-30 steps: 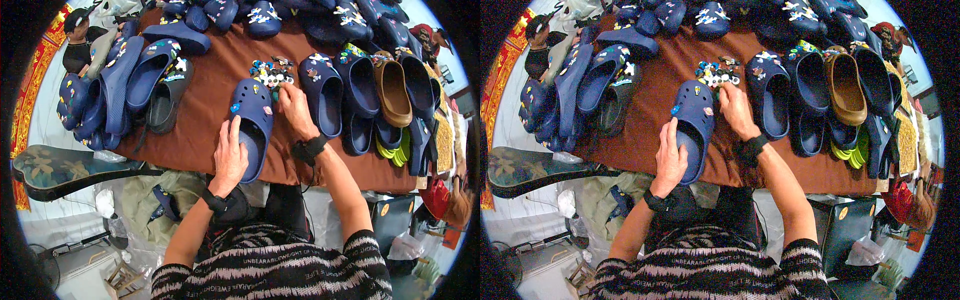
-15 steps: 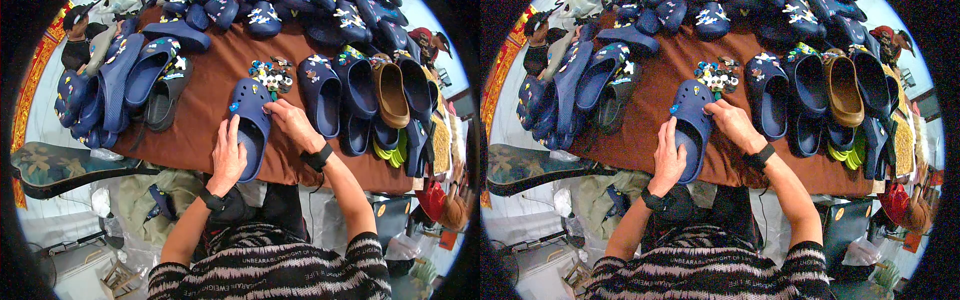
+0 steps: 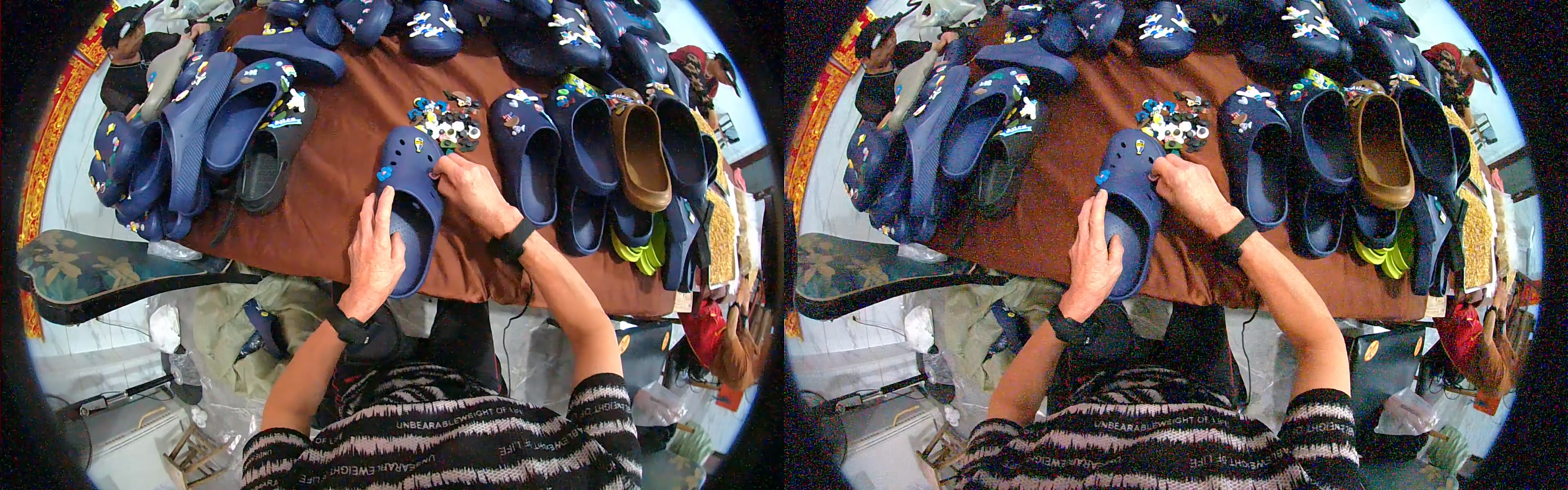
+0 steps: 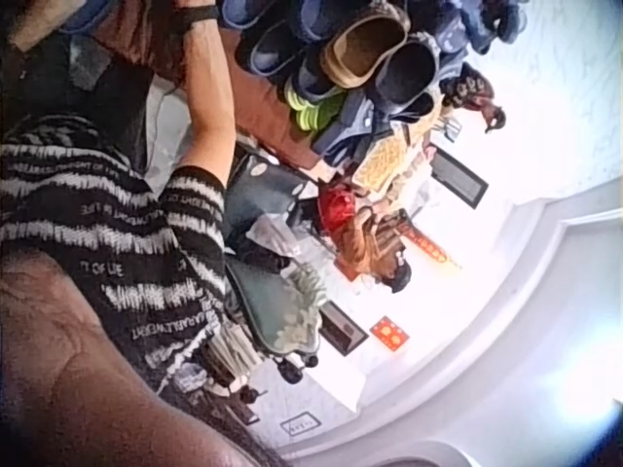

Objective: Attaching decorative charms to the holes of blue rubber clogs.

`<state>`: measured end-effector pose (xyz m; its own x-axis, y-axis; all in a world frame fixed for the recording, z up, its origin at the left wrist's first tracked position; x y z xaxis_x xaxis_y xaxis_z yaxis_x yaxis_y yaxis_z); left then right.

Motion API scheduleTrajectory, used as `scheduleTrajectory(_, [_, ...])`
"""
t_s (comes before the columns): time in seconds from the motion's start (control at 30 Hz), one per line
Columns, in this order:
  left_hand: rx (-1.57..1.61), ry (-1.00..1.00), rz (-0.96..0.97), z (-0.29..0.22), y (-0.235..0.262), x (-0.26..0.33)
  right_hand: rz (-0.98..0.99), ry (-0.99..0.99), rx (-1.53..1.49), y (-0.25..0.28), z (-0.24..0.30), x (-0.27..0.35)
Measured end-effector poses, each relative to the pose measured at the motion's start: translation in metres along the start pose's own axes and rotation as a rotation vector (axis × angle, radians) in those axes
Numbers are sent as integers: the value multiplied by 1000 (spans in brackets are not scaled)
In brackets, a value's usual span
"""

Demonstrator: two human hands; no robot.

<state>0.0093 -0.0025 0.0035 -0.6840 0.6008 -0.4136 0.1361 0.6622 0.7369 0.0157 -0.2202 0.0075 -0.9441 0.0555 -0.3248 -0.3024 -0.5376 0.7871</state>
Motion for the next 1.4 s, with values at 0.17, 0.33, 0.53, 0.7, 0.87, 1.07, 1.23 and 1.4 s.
scheduleTrajectory(0.17, [13,-11,-5,1,1,1,28,-201,-288,0,-7,-6])
scheduleTrajectory(0.33, [5,5,-14,3,-1,2,-38,-72,-170,0,3,9])
scheduleTrajectory(0.53, [31,-36,-57,1,1,1,-53,-33,-91,9,12,16])
scheduleTrajectory(0.7, [15,-40,-55,1,0,1,-83,-8,-101,1,4,12])
scheduleTrajectory(0.87, [29,-37,-48,0,0,0,-130,-119,-296,-5,-8,4])
scheduleTrajectory(1.07, [3,-16,-21,1,1,1,113,-502,-673,-5,-13,-1])
scheduleTrajectory(1.23, [19,-24,-28,0,1,-1,88,-449,-691,-9,-17,1])
scheduleTrajectory(1.4, [10,-8,-27,2,0,1,-62,-185,-319,0,-1,12])
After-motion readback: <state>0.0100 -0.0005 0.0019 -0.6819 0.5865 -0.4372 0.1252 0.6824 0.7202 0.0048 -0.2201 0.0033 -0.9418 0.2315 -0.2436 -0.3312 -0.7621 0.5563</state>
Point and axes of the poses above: each hand's wrist, its own x-axis away from the middle knuckle, its own y-axis out of the back of the hand, z = x × y, the point moved 3 cm from there along -x, towards the middle knuckle, and after that the axes turned 11 degrees about -y, right-handed, at the moved point
